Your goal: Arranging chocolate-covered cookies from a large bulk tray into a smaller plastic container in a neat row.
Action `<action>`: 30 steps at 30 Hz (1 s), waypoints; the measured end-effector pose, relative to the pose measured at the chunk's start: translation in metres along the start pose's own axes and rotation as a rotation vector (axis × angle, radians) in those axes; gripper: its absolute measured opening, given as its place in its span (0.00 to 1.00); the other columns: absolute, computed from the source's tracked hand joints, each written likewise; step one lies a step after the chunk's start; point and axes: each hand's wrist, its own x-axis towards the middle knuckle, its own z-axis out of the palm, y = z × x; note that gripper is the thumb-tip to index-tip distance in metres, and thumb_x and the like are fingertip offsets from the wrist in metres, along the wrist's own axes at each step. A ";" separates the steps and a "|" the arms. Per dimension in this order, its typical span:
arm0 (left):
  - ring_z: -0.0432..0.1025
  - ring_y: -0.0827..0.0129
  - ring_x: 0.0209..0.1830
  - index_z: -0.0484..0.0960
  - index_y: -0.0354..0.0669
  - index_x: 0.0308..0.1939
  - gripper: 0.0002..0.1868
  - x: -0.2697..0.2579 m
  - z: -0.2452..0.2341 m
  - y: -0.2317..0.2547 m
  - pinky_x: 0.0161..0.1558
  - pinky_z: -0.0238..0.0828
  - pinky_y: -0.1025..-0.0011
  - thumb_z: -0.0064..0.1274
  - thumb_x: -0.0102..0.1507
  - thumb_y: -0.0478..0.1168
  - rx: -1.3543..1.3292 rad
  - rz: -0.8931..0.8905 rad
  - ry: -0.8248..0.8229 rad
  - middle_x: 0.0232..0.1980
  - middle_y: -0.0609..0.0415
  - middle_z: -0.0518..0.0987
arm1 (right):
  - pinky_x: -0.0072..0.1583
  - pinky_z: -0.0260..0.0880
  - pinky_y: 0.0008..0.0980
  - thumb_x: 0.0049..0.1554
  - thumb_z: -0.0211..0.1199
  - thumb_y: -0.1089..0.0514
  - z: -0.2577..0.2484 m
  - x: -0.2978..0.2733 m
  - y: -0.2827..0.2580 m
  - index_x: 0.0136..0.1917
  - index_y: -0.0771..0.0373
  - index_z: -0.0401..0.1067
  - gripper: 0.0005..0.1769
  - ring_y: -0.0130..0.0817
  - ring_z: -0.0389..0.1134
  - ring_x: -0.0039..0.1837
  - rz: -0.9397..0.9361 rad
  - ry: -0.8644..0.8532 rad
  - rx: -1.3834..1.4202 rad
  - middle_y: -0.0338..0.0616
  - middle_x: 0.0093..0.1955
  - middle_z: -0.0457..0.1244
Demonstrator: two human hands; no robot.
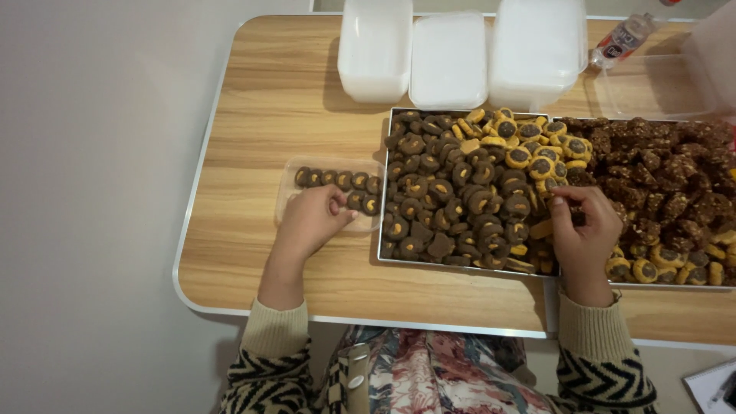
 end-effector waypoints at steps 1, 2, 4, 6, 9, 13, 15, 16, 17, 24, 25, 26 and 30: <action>0.77 0.68 0.40 0.83 0.54 0.45 0.17 0.000 -0.001 0.001 0.43 0.69 0.65 0.61 0.59 0.56 0.009 0.000 -0.003 0.37 0.65 0.82 | 0.50 0.67 0.38 0.70 0.60 0.70 0.000 0.000 -0.001 0.52 0.75 0.78 0.06 0.45 0.70 0.51 0.002 -0.002 0.002 0.56 0.49 0.69; 0.77 0.68 0.40 0.83 0.54 0.45 0.17 0.000 -0.001 0.001 0.43 0.69 0.65 0.61 0.59 0.56 0.010 0.001 -0.003 0.37 0.65 0.82 | 0.50 0.67 0.38 0.70 0.60 0.70 0.000 0.001 -0.002 0.52 0.75 0.78 0.06 0.45 0.70 0.51 0.002 -0.001 0.001 0.56 0.49 0.69; 0.77 0.69 0.40 0.84 0.53 0.45 0.17 0.000 0.000 0.001 0.44 0.70 0.66 0.62 0.59 0.55 -0.004 0.002 0.003 0.36 0.65 0.82 | 0.50 0.67 0.38 0.71 0.60 0.68 -0.001 0.002 -0.004 0.52 0.74 0.77 0.07 0.44 0.70 0.51 0.006 -0.005 0.005 0.56 0.50 0.69; 0.77 0.69 0.41 0.83 0.53 0.44 0.16 -0.002 -0.002 0.003 0.47 0.68 0.66 0.62 0.59 0.55 0.002 0.000 -0.001 0.36 0.66 0.82 | 0.51 0.67 0.38 0.70 0.60 0.68 -0.001 0.002 -0.005 0.52 0.74 0.77 0.07 0.45 0.70 0.52 0.014 -0.004 0.005 0.56 0.50 0.69; 0.77 0.68 0.41 0.83 0.54 0.45 0.16 -0.004 -0.005 0.007 0.49 0.68 0.65 0.61 0.60 0.55 0.015 -0.011 -0.011 0.37 0.65 0.82 | 0.50 0.68 0.38 0.70 0.60 0.68 -0.001 0.001 -0.003 0.52 0.73 0.77 0.07 0.44 0.70 0.52 0.019 -0.004 0.007 0.55 0.50 0.70; 0.76 0.66 0.41 0.80 0.53 0.49 0.19 -0.002 -0.002 0.002 0.54 0.62 0.60 0.59 0.61 0.57 0.024 0.026 0.045 0.37 0.64 0.81 | 0.50 0.69 0.40 0.70 0.59 0.70 -0.001 0.002 -0.005 0.53 0.74 0.77 0.06 0.45 0.69 0.51 0.025 -0.012 0.014 0.57 0.50 0.69; 0.76 0.66 0.42 0.80 0.51 0.48 0.18 -0.003 -0.001 0.005 0.51 0.64 0.61 0.59 0.62 0.56 -0.012 0.055 0.113 0.40 0.62 0.82 | 0.50 0.68 0.40 0.70 0.59 0.69 -0.001 0.001 -0.002 0.52 0.74 0.77 0.07 0.45 0.69 0.50 0.013 -0.004 0.022 0.57 0.49 0.69; 0.76 0.66 0.44 0.80 0.48 0.46 0.17 -0.003 -0.001 0.007 0.48 0.66 0.61 0.59 0.62 0.54 -0.049 0.081 0.181 0.43 0.59 0.83 | 0.51 0.67 0.39 0.70 0.59 0.67 -0.001 0.001 0.000 0.51 0.74 0.76 0.08 0.45 0.69 0.50 -0.001 0.001 0.031 0.56 0.48 0.68; 0.76 0.66 0.44 0.80 0.48 0.46 0.17 -0.002 0.004 0.008 0.48 0.66 0.61 0.59 0.62 0.54 -0.048 0.087 0.179 0.43 0.59 0.83 | 0.51 0.67 0.39 0.70 0.59 0.67 -0.001 0.001 -0.002 0.51 0.74 0.76 0.08 0.45 0.69 0.50 0.001 0.005 0.027 0.56 0.48 0.68; 0.74 0.65 0.41 0.82 0.52 0.42 0.11 -0.006 0.046 0.036 0.53 0.65 0.61 0.57 0.64 0.51 -0.109 0.601 0.433 0.38 0.60 0.80 | 0.46 0.64 0.39 0.67 0.60 0.70 -0.002 0.002 0.001 0.52 0.71 0.78 0.06 0.47 0.67 0.45 0.047 0.004 0.081 0.55 0.45 0.67; 0.74 0.63 0.38 0.83 0.56 0.40 0.08 -0.002 0.055 0.038 0.45 0.65 0.64 0.61 0.61 0.51 -0.121 0.836 0.504 0.35 0.62 0.79 | 0.49 0.68 0.45 0.65 0.61 0.73 -0.001 0.003 0.003 0.52 0.70 0.79 0.07 0.55 0.68 0.46 0.040 0.022 0.168 0.55 0.41 0.66; 0.74 0.63 0.38 0.83 0.56 0.40 0.08 -0.005 0.063 0.041 0.45 0.65 0.64 0.61 0.61 0.51 -0.121 0.835 0.504 0.35 0.62 0.79 | 0.49 0.68 0.45 0.65 0.61 0.73 0.000 0.002 0.007 0.52 0.70 0.79 0.07 0.55 0.68 0.46 0.040 0.021 0.168 0.55 0.41 0.66; 0.72 0.61 0.47 0.82 0.54 0.47 0.15 -0.015 0.086 0.052 0.52 0.59 0.59 0.56 0.63 0.54 -0.009 0.953 0.317 0.43 0.58 0.79 | 0.51 0.68 0.45 0.64 0.62 0.73 0.001 0.001 0.012 0.52 0.69 0.79 0.07 0.54 0.69 0.47 0.023 0.024 0.161 0.55 0.43 0.67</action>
